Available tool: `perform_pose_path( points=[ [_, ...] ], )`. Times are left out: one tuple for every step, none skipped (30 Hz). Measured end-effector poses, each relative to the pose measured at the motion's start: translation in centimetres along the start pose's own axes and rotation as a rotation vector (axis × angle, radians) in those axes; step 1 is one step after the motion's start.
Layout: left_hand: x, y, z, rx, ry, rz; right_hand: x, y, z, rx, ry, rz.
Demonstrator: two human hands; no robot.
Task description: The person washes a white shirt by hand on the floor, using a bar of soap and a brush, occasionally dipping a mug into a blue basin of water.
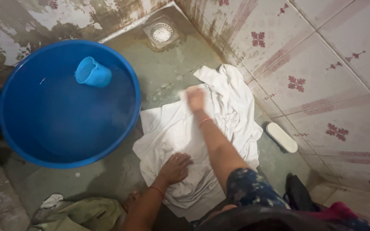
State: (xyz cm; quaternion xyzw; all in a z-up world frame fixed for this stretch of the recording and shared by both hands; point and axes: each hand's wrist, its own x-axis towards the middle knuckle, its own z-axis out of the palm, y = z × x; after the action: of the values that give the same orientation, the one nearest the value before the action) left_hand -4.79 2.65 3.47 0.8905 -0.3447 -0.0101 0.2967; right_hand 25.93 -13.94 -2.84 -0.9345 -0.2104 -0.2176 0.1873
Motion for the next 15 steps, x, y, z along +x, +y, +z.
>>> perform_pose_path(
  points=[
    [-0.2, 0.0, -0.1, -0.026, -0.010, -0.005, -0.5, 2.3, -1.7, -0.042, -0.053, 0.112],
    [-0.3, 0.1, -0.3, -0.028, -0.014, 0.002, -1.3, 3.8, -3.3, -0.058, -0.066, 0.143],
    [-0.6, 0.0, -0.3, -0.033, 0.025, -0.017, -2.6, 4.3, -4.8, -0.049, -0.073, 0.138],
    [-0.3, 0.0, -0.1, -0.041, 0.073, -0.037, -4.5, 4.1, -6.3, -0.001, -0.116, 0.061],
    [0.1, -0.2, 0.2, -0.044, 0.078, -0.029, -6.9, 2.9, -7.6, 0.063, -0.161, -0.051],
    [0.3, -0.4, 0.4, 0.027, 0.152, -0.014, -9.2, 0.8, -8.4, 0.033, -0.664, 0.204],
    [0.3, -0.5, 0.6, 0.099, 0.226, 0.001, -12.6, -0.6, -10.8, 0.177, -0.261, -0.317],
    [0.1, -0.2, 0.8, 0.086, 0.221, -0.002, -15.3, -0.8, -13.6, 0.220, -0.565, -0.435],
    [0.3, -0.5, 0.8, 0.059, 0.325, -0.123, -17.6, -0.4, -16.5, 0.266, -0.869, -0.550],
    [0.8, -1.2, 0.7, 0.035, 0.423, -0.240, -18.4, 1.0, -18.5, 0.258, -0.936, -0.530],
    [1.3, -1.8, 0.7, -0.040, 0.358, -0.318, -18.1, 3.4, -19.7, 0.190, -0.865, -0.448],
    [2.0, -2.6, 0.9, -0.117, 0.297, -0.397, -17.1, 6.2, -20.4, 0.063, -0.680, -0.284],
    [3.0, -3.8, 1.0, 0.042, 0.323, -0.358, -16.4, 8.3, -20.6, -0.055, -0.490, -0.125],
    [3.7, -5.4, 0.9, 0.208, 0.350, -0.321, -15.7, 9.6, -19.8, -0.157, -0.305, 0.008],
    [4.3, -6.9, 0.8, 0.220, 0.416, -0.309, -15.2, 9.8, -18.2, -0.224, -0.177, 0.117]
  ],
)
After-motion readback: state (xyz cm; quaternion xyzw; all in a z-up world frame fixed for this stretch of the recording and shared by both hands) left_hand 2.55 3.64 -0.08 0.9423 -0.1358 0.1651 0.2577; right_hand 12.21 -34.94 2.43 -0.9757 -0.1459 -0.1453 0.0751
